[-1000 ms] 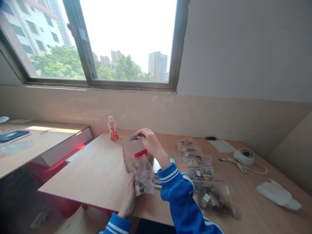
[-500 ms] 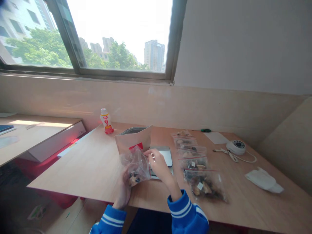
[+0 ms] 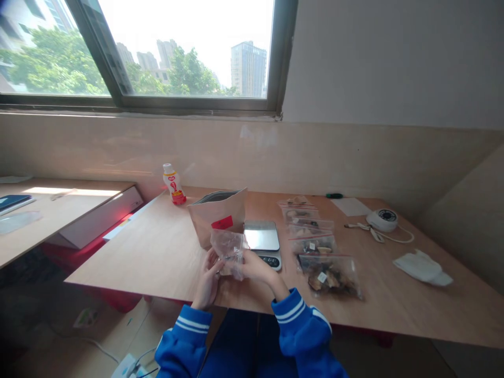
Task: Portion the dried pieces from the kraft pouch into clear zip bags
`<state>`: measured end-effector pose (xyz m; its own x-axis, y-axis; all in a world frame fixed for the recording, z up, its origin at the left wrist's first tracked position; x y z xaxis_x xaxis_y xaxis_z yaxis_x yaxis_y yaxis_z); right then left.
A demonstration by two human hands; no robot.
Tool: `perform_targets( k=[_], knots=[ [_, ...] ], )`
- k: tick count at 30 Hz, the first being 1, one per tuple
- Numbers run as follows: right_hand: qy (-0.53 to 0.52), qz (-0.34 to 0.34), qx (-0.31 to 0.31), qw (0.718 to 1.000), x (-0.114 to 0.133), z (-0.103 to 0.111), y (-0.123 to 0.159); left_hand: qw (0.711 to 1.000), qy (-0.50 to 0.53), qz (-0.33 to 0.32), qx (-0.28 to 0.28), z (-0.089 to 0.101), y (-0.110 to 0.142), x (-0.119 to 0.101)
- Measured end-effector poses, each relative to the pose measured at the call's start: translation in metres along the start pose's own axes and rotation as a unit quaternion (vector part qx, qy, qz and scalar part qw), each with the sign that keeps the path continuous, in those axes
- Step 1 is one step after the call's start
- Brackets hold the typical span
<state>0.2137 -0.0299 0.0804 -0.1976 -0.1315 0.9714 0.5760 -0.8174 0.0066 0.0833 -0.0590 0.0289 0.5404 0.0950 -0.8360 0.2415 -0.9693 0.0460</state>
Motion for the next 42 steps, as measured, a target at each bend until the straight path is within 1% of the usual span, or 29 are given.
perform_targets(
  k=[3, 7, 9, 11, 14, 18, 21, 23, 25, 28, 30, 33, 36, 39, 42],
  knots=[
    [-0.008, -0.014, 0.046, 0.999, -0.005, -0.002, 0.001, 1.0, -0.014, -0.003, 0.019, 0.0, -0.001, 0.001],
    [-0.046, -0.046, 0.06, 0.996, -0.014, -0.001, -0.001, 0.999, -0.04, -0.014, 0.028, -0.001, -0.001, 0.001],
    [-0.058, -0.055, 0.05, 0.996, -0.015, -0.001, -0.001, 0.998, -0.06, -0.012, 0.016, 0.0, -0.001, 0.003],
    [-0.061, -0.048, 0.045, 0.996, -0.013, -0.001, 0.0, 0.997, -0.079, -0.008, -0.005, 0.003, -0.001, 0.007],
    [-0.068, -0.037, 0.051, 0.996, -0.011, -0.002, 0.002, 0.993, -0.113, -0.026, -0.037, 0.008, -0.005, 0.012],
    [-0.081, -0.022, 0.018, 0.996, -0.017, -0.004, 0.003, 0.984, -0.152, -0.054, -0.071, 0.012, -0.009, 0.014],
    [-0.092, -0.03, 0.021, 0.995, -0.023, -0.013, 0.003, 0.983, -0.159, -0.059, -0.075, 0.014, -0.011, 0.016],
    [-0.088, -0.013, 0.009, 0.996, -0.024, -0.018, 0.002, 0.982, -0.162, -0.065, -0.075, 0.015, -0.011, 0.017],
    [-0.073, 0.002, -0.026, 0.997, -0.024, -0.022, 0.001, 0.981, -0.166, -0.066, -0.075, 0.016, -0.01, 0.018],
    [-0.045, -0.005, -0.097, 0.994, -0.025, -0.021, -0.001, 0.976, -0.195, -0.058, -0.083, 0.016, -0.009, 0.018],
    [-0.049, -0.004, -0.12, 0.992, -0.026, -0.02, -0.003, 0.97, -0.224, -0.057, -0.082, 0.014, -0.008, 0.015],
    [-0.067, 0.008, -0.13, 0.989, -0.026, -0.018, -0.005, 0.965, -0.248, -0.062, -0.064, 0.009, -0.005, 0.011],
    [-0.059, 0.012, -0.137, 0.989, -0.025, -0.014, -0.004, 0.966, -0.248, -0.059, -0.048, 0.005, -0.004, 0.01],
    [-0.044, 0.009, -0.112, 0.993, -0.021, -0.013, 0.001, 0.967, -0.244, -0.058, -0.048, 0.005, -0.005, 0.013],
    [-0.041, 0.002, -0.078, 0.996, -0.019, -0.016, 0.005, 0.964, -0.245, -0.076, -0.071, 0.01, -0.007, 0.017]
  ],
)
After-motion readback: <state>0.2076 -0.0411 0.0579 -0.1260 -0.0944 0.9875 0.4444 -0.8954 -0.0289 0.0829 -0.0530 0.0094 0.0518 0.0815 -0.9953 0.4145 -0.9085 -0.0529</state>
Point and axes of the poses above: each hand's wrist, its own y-axis away from the middle knuckle, its own z-axis out of the back of the hand, x = y × z, the point moved 3 cm from there along -y, towards the middle knuckle, and after that the axes turned 1 degree about -z, right-handed, at the moved point
